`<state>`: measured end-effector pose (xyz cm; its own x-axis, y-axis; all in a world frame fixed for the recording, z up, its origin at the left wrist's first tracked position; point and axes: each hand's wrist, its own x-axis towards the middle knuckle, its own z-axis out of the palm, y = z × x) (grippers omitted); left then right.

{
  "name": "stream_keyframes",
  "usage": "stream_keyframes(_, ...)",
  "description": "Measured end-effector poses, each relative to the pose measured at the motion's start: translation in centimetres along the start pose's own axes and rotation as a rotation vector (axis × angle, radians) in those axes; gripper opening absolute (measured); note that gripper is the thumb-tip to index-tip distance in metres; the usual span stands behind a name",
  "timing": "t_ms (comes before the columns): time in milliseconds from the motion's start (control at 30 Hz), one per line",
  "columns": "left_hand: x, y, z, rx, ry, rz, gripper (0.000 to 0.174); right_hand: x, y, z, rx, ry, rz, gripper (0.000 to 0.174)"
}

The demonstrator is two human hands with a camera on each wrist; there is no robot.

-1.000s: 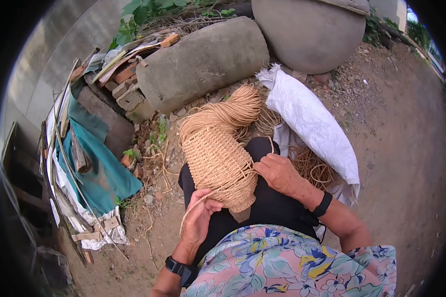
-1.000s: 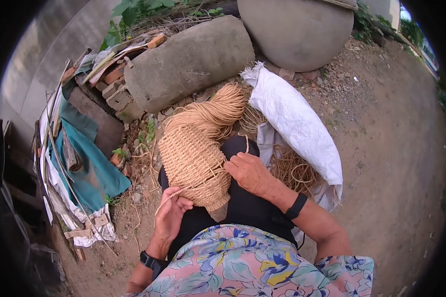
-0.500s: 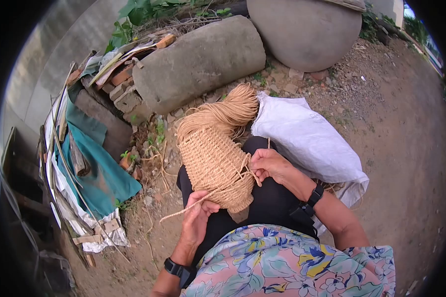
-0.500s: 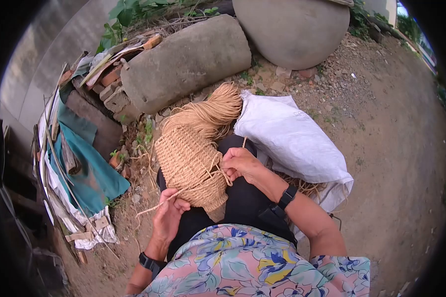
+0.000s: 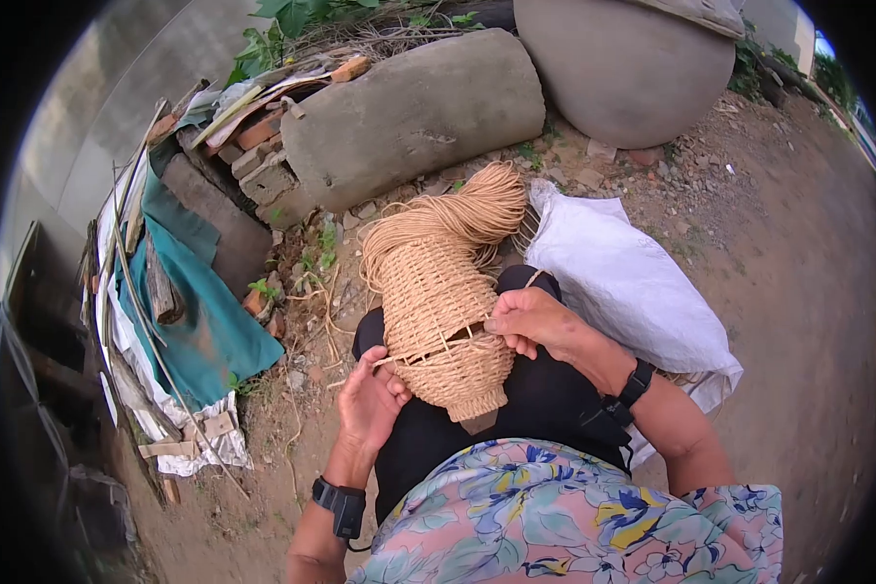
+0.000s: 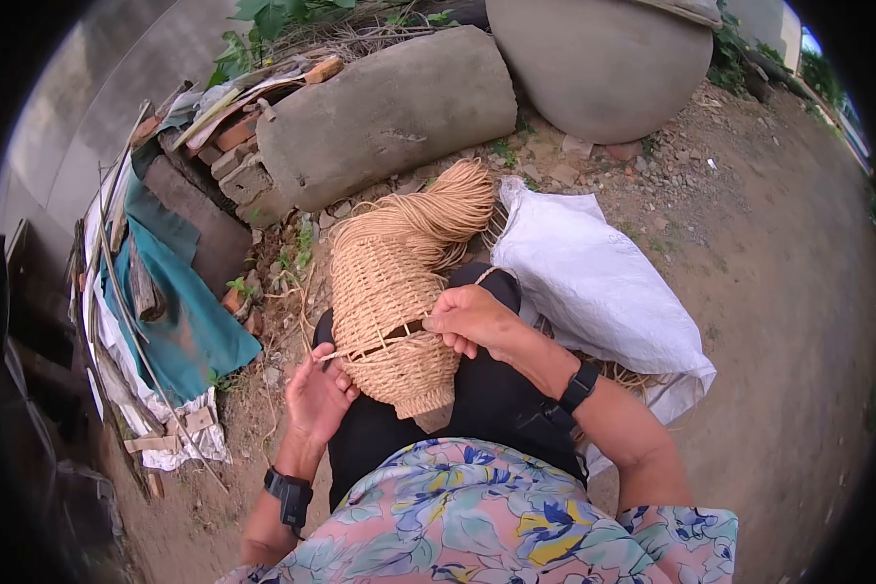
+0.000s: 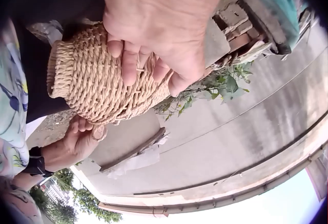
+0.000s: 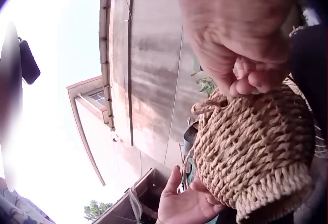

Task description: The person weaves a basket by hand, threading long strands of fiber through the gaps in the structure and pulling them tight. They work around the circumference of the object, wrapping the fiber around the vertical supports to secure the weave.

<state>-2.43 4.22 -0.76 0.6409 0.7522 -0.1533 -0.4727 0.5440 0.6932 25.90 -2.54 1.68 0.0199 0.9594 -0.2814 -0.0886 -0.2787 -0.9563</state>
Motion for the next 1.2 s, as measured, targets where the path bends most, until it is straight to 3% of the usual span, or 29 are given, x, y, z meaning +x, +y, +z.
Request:
stream_keyframes(67,0.0,-0.4,-0.1,-0.002,0.038,-0.020,0.031,-0.9,0.8,-0.6,-0.058,0.015,-0.027,0.017)
stream_keyframes(133,0.0,-1.2,-0.8,-0.055,0.039,-0.005,0.029,-1.6,2.6,-2.7,-0.143,0.269,-0.060,0.017)
stream_keyframes(167,0.0,-1.3,-0.8,-0.057,0.064,0.001,0.028,-1.9,3.9,-4.0,-0.146,0.267,-0.054,0.017)
stream_keyframes(233,0.2,-1.2,-0.7,-0.026,0.072,0.002,0.027,-2.1,5.8,-5.7,-0.252,0.501,-0.109,0.016)
stream_keyframes(367,0.4,-1.3,-0.2,0.024,0.108,-0.008,0.026,-1.4,7.4,-5.1,-0.277,0.617,-0.296,0.018)
stream_keyframes(433,0.3,-1.5,-0.4,0.032,0.113,0.001,0.026,-0.2,9.2,-6.0,0.142,0.659,-0.185,0.024)
stream_keyframes(467,0.3,-1.5,-0.4,0.037,0.116,0.013,0.027,0.2,10.1,-6.7,0.144,0.657,-0.185,0.024)
stream_keyframes(533,0.2,-1.5,-0.3,0.036,0.121,0.010,0.027,0.5,12.2,-8.4,0.493,0.667,0.070,0.029)
stream_keyframes(733,0.4,-1.1,-0.2,0.041,0.093,-0.011,0.028,-0.3,16.0,-12.3,0.430,0.735,0.083,0.031)
stream_keyframes(833,0.1,-0.8,0.0,0.038,0.094,0.012,0.028,0.4,15.3,-13.2,0.196,0.786,0.000,0.038)
stream_keyframes(967,-0.5,-1.3,0.5,0.028,0.132,0.094,0.030,-2.0,12.4,-12.7,-0.007,0.589,0.177,0.041)
stream_keyframes(1000,-0.8,-1.3,0.8,0.014,0.147,0.119,0.030,-2.8,11.0,-11.8,-0.017,0.593,0.172,0.041)
stream_keyframes(1067,-0.9,-1.4,1.1,0.069,0.129,0.148,0.030,-4.5,8.6,-8.6,0.011,0.403,0.051,0.040)
stream_keyframes(1200,-1.2,-1.5,3.1,0.280,0.085,0.221,0.032,-4.3,3.9,-0.5,0.129,0.165,0.079,0.035)
